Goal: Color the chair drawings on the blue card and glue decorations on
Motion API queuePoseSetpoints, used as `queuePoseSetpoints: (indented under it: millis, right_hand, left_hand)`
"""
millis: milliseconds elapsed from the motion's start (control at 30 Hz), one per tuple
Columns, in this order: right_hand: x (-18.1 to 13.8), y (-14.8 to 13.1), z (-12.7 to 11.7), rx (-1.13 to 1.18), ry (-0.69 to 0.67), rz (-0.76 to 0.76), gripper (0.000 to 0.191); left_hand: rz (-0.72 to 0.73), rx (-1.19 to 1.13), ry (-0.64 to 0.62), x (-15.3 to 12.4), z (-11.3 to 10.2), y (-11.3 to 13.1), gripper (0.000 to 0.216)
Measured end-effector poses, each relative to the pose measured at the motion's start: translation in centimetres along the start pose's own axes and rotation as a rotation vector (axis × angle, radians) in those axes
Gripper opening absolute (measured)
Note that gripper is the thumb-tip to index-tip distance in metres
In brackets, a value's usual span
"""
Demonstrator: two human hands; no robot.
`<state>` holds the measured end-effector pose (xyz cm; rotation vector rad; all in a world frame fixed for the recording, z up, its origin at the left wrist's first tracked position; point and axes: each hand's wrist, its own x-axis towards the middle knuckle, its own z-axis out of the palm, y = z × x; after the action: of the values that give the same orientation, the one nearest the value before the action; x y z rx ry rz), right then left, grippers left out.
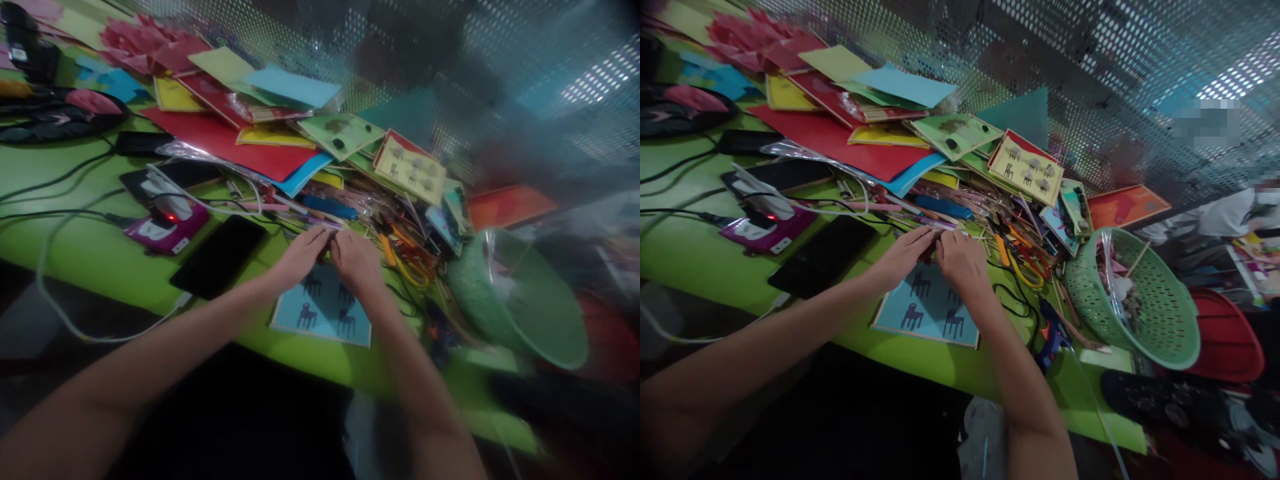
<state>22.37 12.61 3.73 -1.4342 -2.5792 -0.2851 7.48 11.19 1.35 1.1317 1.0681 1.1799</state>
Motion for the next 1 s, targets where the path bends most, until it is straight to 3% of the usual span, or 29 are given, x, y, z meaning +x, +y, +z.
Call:
queuePoseSetpoints:
  millis: [233, 500, 667, 800, 1000]
  right_hand:
    - [0.0, -0.3, 0.4, 0.077, 0.078, 0.017, 0.025]
    - [0.3, 0.8, 0.2, 0.733, 0.091, 0.149, 0.026]
    - [0.5, 1.0, 0.0, 0.976, 0.03, 0.209, 0.022]
    - [0.4, 1.1, -0.1, 0.92, 0.033, 0.18, 0.025]
    - [0.0, 1.2, -0.2, 0.429, 0.073, 0.036, 0.033]
  left_hand:
    - [0.09, 0.174, -0.018, -0.1, 0.1, 0.2, 0.024]
    - [-0.036, -0.066, -0.083, -0.1, -0.2, 0.2, 0.024]
    - [-0.09, -0.182, -0.078, -0.1, -0.2, 0.4, 0.025]
    - [-0.097, -0.235, -0.057, -0.1, -0.2, 0.4, 0.025]
    - [-0.023, -0.141, -0.033, 0.1, -0.2, 0.2, 0.026]
